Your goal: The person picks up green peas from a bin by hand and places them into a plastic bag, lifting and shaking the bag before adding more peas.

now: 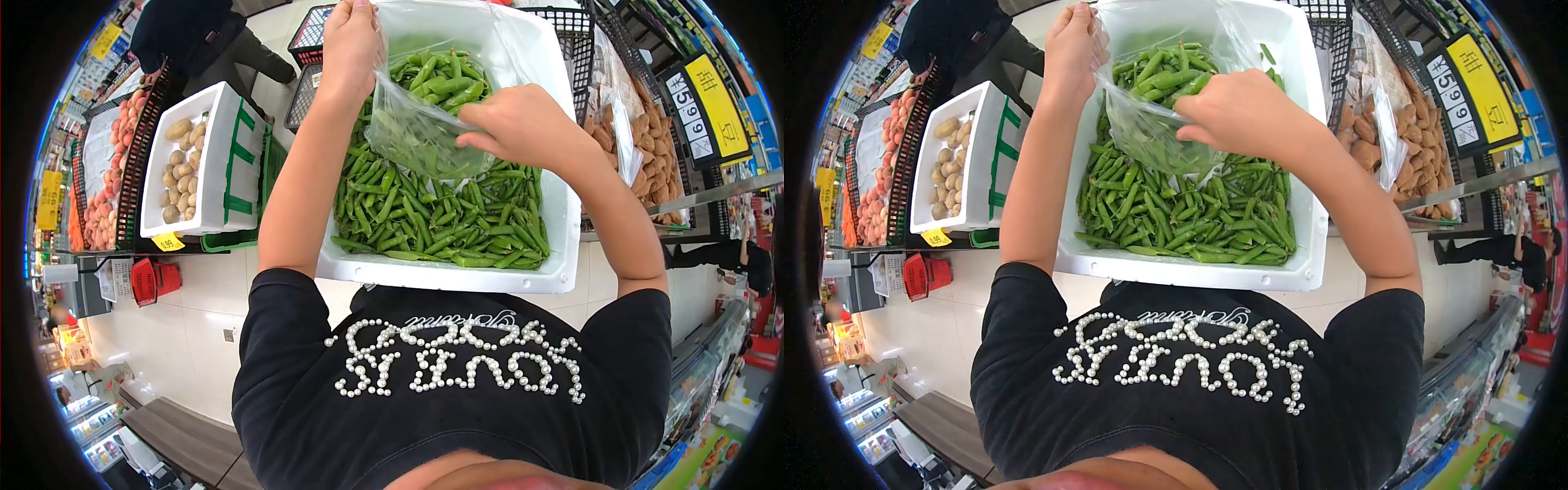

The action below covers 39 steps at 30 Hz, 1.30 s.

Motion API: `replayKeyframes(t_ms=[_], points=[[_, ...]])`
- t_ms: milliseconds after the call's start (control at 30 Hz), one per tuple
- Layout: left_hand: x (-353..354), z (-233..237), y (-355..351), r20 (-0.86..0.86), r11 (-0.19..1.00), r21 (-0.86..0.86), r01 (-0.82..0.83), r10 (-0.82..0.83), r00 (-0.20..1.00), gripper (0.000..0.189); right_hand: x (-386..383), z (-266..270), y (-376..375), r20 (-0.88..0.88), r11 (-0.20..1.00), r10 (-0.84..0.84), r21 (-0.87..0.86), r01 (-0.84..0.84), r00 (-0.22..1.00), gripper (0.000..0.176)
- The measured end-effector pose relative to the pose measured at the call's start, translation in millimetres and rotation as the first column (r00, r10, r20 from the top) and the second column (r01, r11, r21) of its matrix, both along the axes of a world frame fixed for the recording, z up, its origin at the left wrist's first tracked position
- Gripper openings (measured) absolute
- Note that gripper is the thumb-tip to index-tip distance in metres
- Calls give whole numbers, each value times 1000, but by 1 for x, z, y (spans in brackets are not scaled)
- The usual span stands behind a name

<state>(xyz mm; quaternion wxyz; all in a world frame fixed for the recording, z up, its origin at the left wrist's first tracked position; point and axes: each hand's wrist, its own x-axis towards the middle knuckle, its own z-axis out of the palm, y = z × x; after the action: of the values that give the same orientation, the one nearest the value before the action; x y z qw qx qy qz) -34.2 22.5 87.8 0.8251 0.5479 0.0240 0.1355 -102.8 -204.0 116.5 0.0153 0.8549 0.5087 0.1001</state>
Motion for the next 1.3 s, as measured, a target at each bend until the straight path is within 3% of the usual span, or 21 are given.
replayKeyframes(t_ms=[67,167,300,367,400,433,500,567,600,700,833,933,1033,1133,1233,1300], points=[[0,-1,0,8,1000,9,10,-10,1000,23,-2,3,-4,-111,993,108,57,-102,988,30],[-2,-1,-1,19,1000,18,18,-18,1000,22,-18,7,1,-11,903,204,388,-183,979,22],[-1,-5,-3,29,999,-15,47,-47,998,21,-52,-6,18,228,667,417,581,-467,880,17],[0,-6,-1,28,999,-8,47,-47,999,21,-76,-32,36,27,748,492,499,-438,870,25],[0,-5,-2,24,999,1,41,-41,999,20,-86,-52,40,-199,888,404,318,-331,893,18],[0,-5,-3,20,999,9,35,-36,999,20,-85,-77,46,-278,913,353,309,-265,893,26],[1,-8,-6,26,999,25,26,-26,999,19,-79,-119,61,-429,952,247,276,-134,869,50],[0,-7,-7,26,999,30,23,-24,999,20,-72,-130,77,-537,997,-27,-72,-14,843,87],[-2,-6,-7,20,999,26,26,-27,999,21,-66,-143,83,-591,997,-63,-80,20,804,96],[0,-7,-10,28,1000,-9,16,-15,999,23,-60,-157,102,-519,991,-134,-87,103,844,96],[0,-12,-4,16,999,-29,32,-31,999,25,-52,-157,122,-587,981,-193,-106,161,786,98],[0,-12,-6,38,999,-10,53,-52,998,26,-45,-177,123,-580,981,-158,-2,193,799,93],[2,-9,-8,22,1000,-17,19,-19,1000,26,-39,-192,121,-594,972,-55,153,180,803,81],[1,-9,-7,23,999,-19,25,-25,999,25,-46,-184,113,-548,985,-40,118,125,836,71],[-1,-6,-8,28,999,-22,30,-30,999,24,-51,-176,107,-491,999,37,26,-28,870,72],[-6,-4,-8,16,998,-10,59,-59,998,23,-45,-176,109,-538,999,9,32,9,843,70]])
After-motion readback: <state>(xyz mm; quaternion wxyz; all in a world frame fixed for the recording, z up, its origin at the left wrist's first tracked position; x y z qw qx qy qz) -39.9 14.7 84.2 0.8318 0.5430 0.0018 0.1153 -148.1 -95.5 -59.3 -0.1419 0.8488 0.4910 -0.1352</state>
